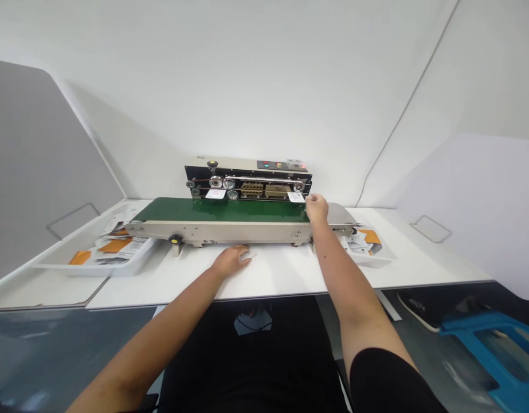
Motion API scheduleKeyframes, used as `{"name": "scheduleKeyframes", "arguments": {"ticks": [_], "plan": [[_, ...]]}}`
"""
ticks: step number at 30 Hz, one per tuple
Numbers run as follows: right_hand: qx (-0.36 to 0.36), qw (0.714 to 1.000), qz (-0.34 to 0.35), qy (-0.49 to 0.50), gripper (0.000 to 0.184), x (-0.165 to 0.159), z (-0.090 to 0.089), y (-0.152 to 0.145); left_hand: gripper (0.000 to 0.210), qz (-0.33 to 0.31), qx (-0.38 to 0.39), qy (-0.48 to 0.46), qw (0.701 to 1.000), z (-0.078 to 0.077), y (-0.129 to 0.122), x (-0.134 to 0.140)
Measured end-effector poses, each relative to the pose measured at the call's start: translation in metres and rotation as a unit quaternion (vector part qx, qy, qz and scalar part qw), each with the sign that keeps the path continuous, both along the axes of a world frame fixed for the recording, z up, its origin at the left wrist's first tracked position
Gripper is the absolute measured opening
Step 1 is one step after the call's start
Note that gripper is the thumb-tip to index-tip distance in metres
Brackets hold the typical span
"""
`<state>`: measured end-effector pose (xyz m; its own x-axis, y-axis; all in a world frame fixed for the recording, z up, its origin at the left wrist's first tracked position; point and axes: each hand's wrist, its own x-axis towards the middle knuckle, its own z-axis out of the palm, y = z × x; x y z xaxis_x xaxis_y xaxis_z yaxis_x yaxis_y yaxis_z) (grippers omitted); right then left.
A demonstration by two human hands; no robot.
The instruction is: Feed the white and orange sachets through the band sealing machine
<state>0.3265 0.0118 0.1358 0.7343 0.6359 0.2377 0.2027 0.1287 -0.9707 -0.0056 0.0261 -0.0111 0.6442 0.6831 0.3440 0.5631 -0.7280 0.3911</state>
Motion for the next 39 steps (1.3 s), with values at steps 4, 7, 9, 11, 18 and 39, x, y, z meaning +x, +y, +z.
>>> {"name": "scheduleKeyframes", "arguments": {"ticks": [4, 7, 9, 11, 18, 39], "plan": [[0.105, 0.971, -0.048, -0.209, 0.029, -0.059, -0.048, -0.050, 0.022, -0.003, 0.031, -0.032, 0.999, 0.009, -0.004, 0.001], [0.076, 0.971, 0.084, -0.209, 0.029, -0.105, -0.100, -0.078, 0.030, 0.006, 0.056, -0.051, 0.997, 0.020, -0.013, 0.000], [0.036, 0.974, 0.156, -0.162, 0.032, -0.126, -0.128, -0.085, 0.033, 0.006, 0.061, -0.074, 0.995, 0.027, -0.018, -0.001], [0.004, 0.968, 0.217, -0.125, 0.038, -0.136, -0.145, -0.086, 0.035, 0.021, 0.029, -0.116, 0.993, 0.031, -0.021, -0.002], [-0.038, 0.933, 0.333, -0.128, 0.037, -0.138, -0.148, -0.085, 0.039, 0.009, -0.172, -0.265, 0.949, 0.027, -0.019, 0.002], [0.121, 0.992, 0.027, -0.011, 0.033, -0.022, -0.045, -0.051, 0.024, -0.142, -0.223, -0.240, 0.934, 0.027, -0.022, 0.002]]}}
